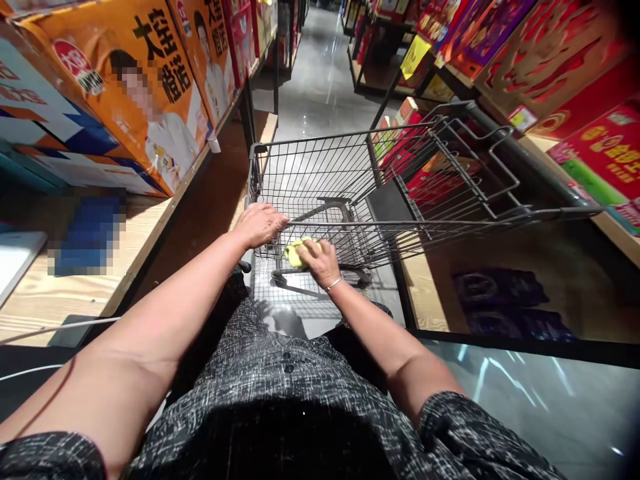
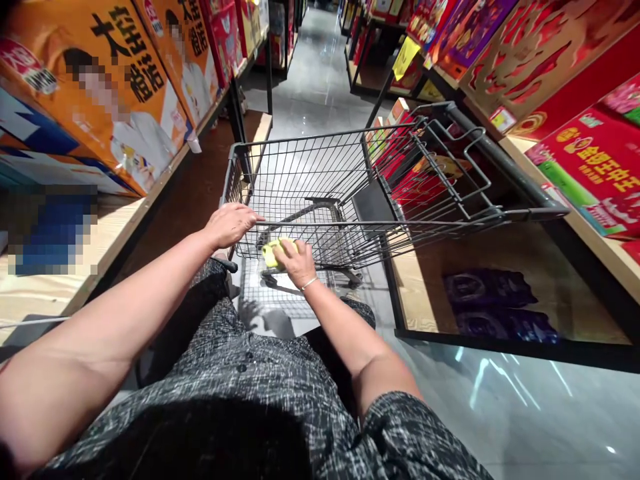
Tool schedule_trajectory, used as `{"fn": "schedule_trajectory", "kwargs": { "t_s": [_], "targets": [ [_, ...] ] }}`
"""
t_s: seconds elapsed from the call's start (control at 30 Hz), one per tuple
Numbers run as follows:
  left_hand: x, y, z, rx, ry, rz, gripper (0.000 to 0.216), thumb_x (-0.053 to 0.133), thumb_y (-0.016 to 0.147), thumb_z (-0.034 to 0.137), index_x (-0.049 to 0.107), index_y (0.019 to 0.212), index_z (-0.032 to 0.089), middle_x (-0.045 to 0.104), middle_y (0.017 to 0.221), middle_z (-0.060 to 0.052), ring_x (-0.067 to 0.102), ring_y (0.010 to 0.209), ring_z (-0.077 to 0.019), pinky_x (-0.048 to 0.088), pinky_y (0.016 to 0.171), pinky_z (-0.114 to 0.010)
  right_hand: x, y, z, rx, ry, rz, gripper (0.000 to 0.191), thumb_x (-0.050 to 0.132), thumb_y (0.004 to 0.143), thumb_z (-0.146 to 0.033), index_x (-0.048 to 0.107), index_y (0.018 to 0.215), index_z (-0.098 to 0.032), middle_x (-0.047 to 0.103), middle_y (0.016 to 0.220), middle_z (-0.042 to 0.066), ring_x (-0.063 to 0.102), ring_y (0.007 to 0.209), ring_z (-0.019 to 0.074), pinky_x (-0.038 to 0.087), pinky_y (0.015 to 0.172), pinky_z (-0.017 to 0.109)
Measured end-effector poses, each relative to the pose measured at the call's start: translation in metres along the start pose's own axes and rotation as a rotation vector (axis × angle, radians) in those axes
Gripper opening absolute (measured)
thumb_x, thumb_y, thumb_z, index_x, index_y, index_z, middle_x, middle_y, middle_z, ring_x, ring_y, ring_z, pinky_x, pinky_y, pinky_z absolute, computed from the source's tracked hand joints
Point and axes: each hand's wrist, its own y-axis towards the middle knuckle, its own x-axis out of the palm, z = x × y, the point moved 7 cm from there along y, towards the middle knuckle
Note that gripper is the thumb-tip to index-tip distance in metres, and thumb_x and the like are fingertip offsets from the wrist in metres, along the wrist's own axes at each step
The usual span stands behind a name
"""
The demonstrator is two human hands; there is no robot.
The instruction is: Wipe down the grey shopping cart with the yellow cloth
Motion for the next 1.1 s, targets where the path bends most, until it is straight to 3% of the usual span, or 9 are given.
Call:
{"fn": "schedule_trajectory", "kwargs": {
  "t_s": [0.13, 0.23, 0.37, 0.5, 0.6, 0.67, 0.8, 1.0, 1.1],
  "targets": [
    [-0.006, 0.004, -0.009, -0.071, 0.011, 0.006, 0.070, 0.013, 0.106, 0.056, 0.074, 0.126, 0.026, 0.070, 0.129, -0.006, 0.047, 0.137, -0.0304, 0.024, 0.117, -0.049, -0.081, 0.004, 0.041, 0.199, -0.041, 0.297, 0.041, 0.058, 0.098, -0.026, 0.066, 0.136, -0.038, 0.059, 0.139, 0.009, 0.041, 0.129, 0.0319, 0.040, 0.107, 0.052],
    [-0.006, 0.008, 0.008, -0.051, -0.048, 0.015, 0.069, 0.012, 0.108, 0.056, 0.070, 0.133, 0.027, 0.067, 0.136, -0.006, 0.041, 0.143, -0.0304, 0.017, 0.119, -0.052, -0.089, 0.009, 0.050, 0.299, -0.053, 0.293, 0.044, 0.060, 0.097, -0.026, 0.064, 0.139, -0.038, 0.054, 0.144, 0.010, 0.038, 0.131, 0.0339, 0.038, 0.109, 0.054],
    [0.003, 0.012, 0.028, -0.027, -0.172, 0.011, 0.068, 0.007, 0.109, 0.055, 0.064, 0.139, 0.032, 0.064, 0.143, -0.002, 0.045, 0.142, -0.0251, 0.018, 0.117, -0.049, -0.023, 0.013, 0.020, 0.186, -0.007, 0.103, 0.042, 0.051, 0.102, -0.026, 0.063, 0.139, -0.040, 0.057, 0.144, 0.006, 0.042, 0.127, 0.0291, 0.040, 0.102, 0.047],
    [0.005, 0.013, 0.021, -0.037, -0.226, 0.048, 0.074, 0.001, 0.109, 0.054, 0.065, 0.138, 0.032, 0.067, 0.138, -0.002, 0.048, 0.138, -0.0238, 0.023, 0.114, -0.047, 0.059, -0.004, -0.011, 0.071, 0.005, -0.120, 0.030, 0.053, 0.101, -0.022, 0.070, 0.122, -0.033, 0.064, 0.136, 0.005, 0.050, 0.116, 0.0242, 0.041, 0.089, 0.041],
    [0.005, 0.013, 0.014, -0.013, -0.243, 0.039, 0.072, 0.003, 0.110, 0.053, 0.065, 0.139, 0.032, 0.067, 0.138, -0.002, 0.048, 0.137, -0.0241, 0.022, 0.114, -0.048, 0.084, -0.020, -0.010, 0.074, 0.006, -0.161, 0.015, 0.062, 0.094, -0.018, 0.074, 0.099, -0.024, 0.071, 0.119, 0.007, 0.055, 0.105, 0.0220, 0.039, 0.082, 0.038],
    [0.003, 0.013, 0.011, -0.012, -0.247, 0.044, 0.070, 0.004, 0.110, 0.052, 0.065, 0.138, 0.033, 0.068, 0.137, -0.001, 0.048, 0.137, -0.0243, 0.021, 0.114, -0.049, 0.084, -0.026, -0.001, 0.076, 0.001, -0.154, 0.016, 0.062, 0.093, -0.016, 0.075, 0.100, -0.023, 0.071, 0.119, 0.008, 0.056, 0.105, 0.0227, 0.039, 0.083, 0.039],
    [0.000, 0.013, 0.006, -0.041, -0.243, 0.058, 0.070, 0.006, 0.110, 0.051, 0.069, 0.135, 0.033, 0.069, 0.136, -0.001, 0.048, 0.136, -0.0251, 0.022, 0.114, -0.049, 0.047, -0.027, 0.026, 0.100, -0.034, -0.078, 0.033, 0.053, 0.098, -0.018, 0.071, 0.123, -0.031, 0.066, 0.132, 0.008, 0.052, 0.115, 0.0258, 0.041, 0.089, 0.040],
    [-0.008, 0.018, -0.003, -0.116, -0.244, 0.031, 0.074, 0.007, 0.108, 0.056, 0.073, 0.129, 0.032, 0.070, 0.134, -0.002, 0.051, 0.135, -0.0288, 0.023, 0.114, -0.052, -0.076, -0.023, 0.082, 0.317, -0.091, 0.340, 0.040, 0.055, 0.096, -0.026, 0.069, 0.132, -0.036, 0.060, 0.132, 0.011, 0.044, 0.126, 0.0318, 0.044, 0.103, 0.051],
    [-0.013, 0.023, 0.009, -0.114, -0.232, 0.049, 0.069, 0.010, 0.109, 0.053, 0.071, 0.132, 0.030, 0.067, 0.139, -0.004, 0.048, 0.138, -0.0304, 0.021, 0.116, -0.053, -0.110, -0.020, 0.094, 0.425, -0.109, 0.485, 0.041, 0.054, 0.097, -0.029, 0.068, 0.135, -0.034, 0.057, 0.133, 0.013, 0.040, 0.130, 0.0342, 0.041, 0.108, 0.054]
  ]
}}
